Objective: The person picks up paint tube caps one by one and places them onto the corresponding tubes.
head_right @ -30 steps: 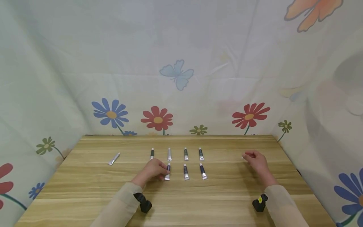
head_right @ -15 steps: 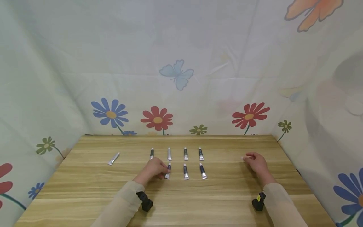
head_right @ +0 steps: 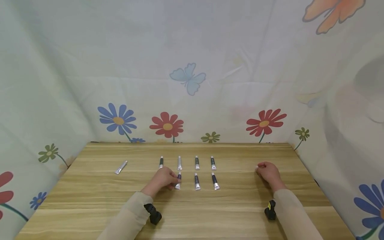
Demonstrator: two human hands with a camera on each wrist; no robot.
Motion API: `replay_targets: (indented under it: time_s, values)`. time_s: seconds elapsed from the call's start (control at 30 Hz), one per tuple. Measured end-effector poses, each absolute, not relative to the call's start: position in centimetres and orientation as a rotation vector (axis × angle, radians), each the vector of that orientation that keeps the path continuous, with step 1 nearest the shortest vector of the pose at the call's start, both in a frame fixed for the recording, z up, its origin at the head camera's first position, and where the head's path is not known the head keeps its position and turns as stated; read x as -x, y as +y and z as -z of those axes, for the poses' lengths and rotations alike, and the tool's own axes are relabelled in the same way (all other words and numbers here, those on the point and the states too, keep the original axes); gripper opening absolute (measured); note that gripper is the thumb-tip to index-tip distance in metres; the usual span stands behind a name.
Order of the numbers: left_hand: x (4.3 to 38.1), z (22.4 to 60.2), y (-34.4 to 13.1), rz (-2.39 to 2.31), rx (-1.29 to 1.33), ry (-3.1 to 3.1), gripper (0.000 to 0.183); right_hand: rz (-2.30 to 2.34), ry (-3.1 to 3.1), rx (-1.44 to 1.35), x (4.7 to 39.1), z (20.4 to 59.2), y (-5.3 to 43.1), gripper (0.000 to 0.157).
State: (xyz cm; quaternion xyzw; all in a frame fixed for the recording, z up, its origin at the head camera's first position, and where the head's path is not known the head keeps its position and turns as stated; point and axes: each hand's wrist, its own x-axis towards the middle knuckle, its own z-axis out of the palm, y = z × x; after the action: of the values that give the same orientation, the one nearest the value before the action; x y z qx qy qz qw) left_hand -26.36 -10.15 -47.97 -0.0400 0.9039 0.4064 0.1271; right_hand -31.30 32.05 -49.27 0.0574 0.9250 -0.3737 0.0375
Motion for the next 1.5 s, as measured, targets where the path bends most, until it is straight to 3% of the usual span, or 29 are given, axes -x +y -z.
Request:
replay_targets:
  time_s: [0.27,0.9,1.17,1.5]
  values:
    - [26.0,47.9,-11.4,-1.155,0.049,2.696,0.032,1.090,2.886,-0.158,31.7,49.5,32.0,0.039]
    - [24.1,45.0,-20.7,-0.985,-0.097,3.018,0.019,1.152,2.928,-0.139,30.9,49.0,31.8,0.036]
    - [24.5,44.9,-25.2,-0.990,0.044,3.050,0.033,1.169,2.971,-0.065,29.7,46.7,31.9,0.036]
    - [26.7,46.7,-28.9,-0.804,0.183,3.073,0.044,1.209,2.961,-0.019,27.5,42.9,31.1,0.048]
